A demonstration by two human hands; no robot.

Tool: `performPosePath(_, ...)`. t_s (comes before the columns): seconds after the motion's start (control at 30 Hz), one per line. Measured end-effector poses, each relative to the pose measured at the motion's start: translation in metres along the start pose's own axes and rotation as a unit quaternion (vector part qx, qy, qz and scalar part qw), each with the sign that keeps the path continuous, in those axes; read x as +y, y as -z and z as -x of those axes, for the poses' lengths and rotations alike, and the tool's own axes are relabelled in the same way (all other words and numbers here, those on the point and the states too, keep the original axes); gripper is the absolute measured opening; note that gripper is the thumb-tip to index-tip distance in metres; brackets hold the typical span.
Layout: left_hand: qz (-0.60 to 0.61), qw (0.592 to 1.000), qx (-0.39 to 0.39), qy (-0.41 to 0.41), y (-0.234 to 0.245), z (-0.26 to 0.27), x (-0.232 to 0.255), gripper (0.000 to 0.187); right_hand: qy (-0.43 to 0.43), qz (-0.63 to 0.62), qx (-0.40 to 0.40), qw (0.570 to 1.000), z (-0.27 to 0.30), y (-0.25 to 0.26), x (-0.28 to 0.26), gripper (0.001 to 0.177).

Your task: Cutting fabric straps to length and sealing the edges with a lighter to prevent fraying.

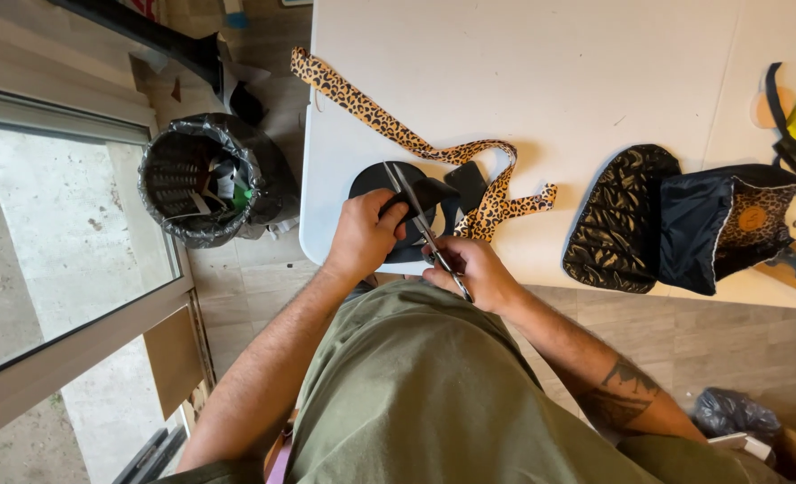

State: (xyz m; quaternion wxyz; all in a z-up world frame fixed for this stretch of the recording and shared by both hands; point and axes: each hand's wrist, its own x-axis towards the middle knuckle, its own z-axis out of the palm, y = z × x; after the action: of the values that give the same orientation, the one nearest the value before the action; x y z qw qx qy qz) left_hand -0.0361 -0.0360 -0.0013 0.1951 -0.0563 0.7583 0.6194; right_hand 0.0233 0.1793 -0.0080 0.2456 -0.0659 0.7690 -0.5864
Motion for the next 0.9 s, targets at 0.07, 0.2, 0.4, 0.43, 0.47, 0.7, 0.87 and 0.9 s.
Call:
performPosePath(0.07,0.010,1.000,-0.002,0.004,0.003,0.004,0.006,0.026,0.001,-0.005,-0.006,1.000,0.001,-0.001,0.000,0.032)
performPosePath(0.2,0.022,1.000,-0.012,0.006,0.006,0.004,0.009,0.027,0.007,0.017,-0.005,1.000,-0.003,0.000,-0.004,0.032)
performPosePath(0.4,0.001,1.000,-0.003,0.008,0.005,0.002,-0.004,0.026,-0.004,0.024,0.005,1.000,-0.003,-0.002,-0.011,0.029)
performPosePath(0.43,0.002,1.000,-0.003,0.009,0.004,0.002,-0.004,0.026,-0.004,0.024,0.006,1.000,-0.003,-0.002,-0.013,0.029)
performPosePath(0.47,-0.003,1.000,0.003,0.005,0.004,0.001,-0.005,0.026,-0.006,0.016,0.005,1.000,-0.003,-0.003,-0.015,0.030)
performPosePath(0.7,-0.006,1.000,0.006,-0.008,0.003,0.002,-0.004,0.027,-0.008,-0.009,0.014,1.000,-0.003,-0.007,-0.018,0.028)
performPosePath(0.87,-0.007,1.000,0.000,-0.014,0.006,0.001,-0.006,0.028,-0.005,-0.004,0.020,1.000,-0.002,-0.009,-0.016,0.026)
performPosePath(0.9,-0.010,1.000,-0.003,-0.015,0.007,0.001,-0.006,0.029,-0.002,0.004,0.022,1.000,-0.002,-0.009,-0.016,0.025)
